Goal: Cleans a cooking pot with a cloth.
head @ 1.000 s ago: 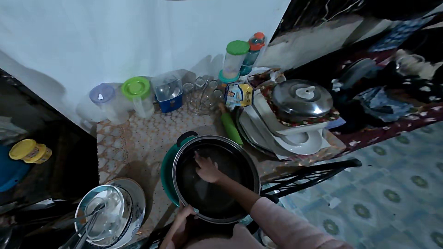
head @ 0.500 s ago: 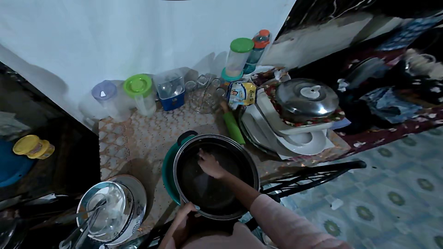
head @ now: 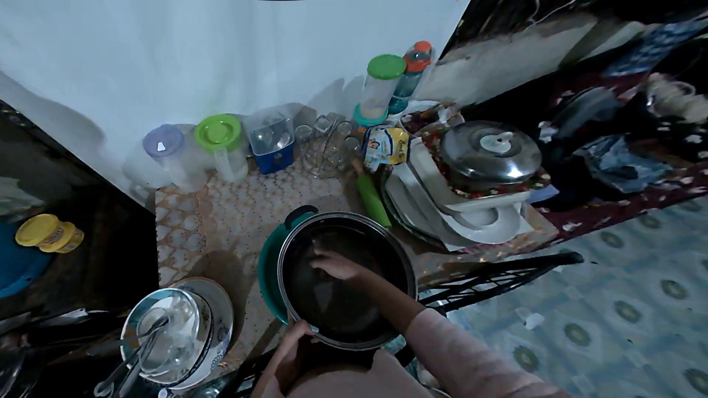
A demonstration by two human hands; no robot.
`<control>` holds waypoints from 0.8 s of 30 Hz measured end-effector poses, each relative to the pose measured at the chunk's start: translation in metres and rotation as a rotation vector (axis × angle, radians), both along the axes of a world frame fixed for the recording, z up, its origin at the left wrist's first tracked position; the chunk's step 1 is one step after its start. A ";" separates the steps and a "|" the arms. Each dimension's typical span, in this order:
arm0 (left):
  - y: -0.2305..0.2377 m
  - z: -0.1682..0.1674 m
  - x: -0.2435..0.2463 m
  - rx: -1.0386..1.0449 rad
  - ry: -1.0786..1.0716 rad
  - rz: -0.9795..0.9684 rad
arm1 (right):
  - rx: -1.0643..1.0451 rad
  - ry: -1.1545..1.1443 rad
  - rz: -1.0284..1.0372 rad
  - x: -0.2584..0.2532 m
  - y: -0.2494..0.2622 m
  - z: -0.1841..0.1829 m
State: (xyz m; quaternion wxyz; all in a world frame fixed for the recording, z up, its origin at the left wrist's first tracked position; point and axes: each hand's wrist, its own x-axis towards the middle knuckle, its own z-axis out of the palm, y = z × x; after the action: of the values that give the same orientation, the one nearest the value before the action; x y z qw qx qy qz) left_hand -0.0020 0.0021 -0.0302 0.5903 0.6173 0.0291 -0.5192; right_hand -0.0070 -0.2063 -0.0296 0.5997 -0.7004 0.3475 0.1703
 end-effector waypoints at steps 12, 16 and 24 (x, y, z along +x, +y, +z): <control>0.000 -0.007 0.005 -0.003 -0.004 -0.052 | -0.295 0.069 0.176 -0.001 0.020 -0.012; -0.005 0.000 0.007 0.079 -0.049 -0.102 | -0.510 0.077 0.178 -0.001 0.018 -0.033; 0.025 -0.027 0.003 -0.385 0.082 0.046 | -0.112 0.069 1.041 -0.025 0.040 0.026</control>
State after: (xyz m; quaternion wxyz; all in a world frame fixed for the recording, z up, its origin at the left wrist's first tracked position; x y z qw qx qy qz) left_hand 0.0005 0.0269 -0.0569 0.7077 0.4705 -0.0328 -0.5261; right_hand -0.0323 -0.1662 -0.0034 0.3855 -0.8053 -0.0185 0.4500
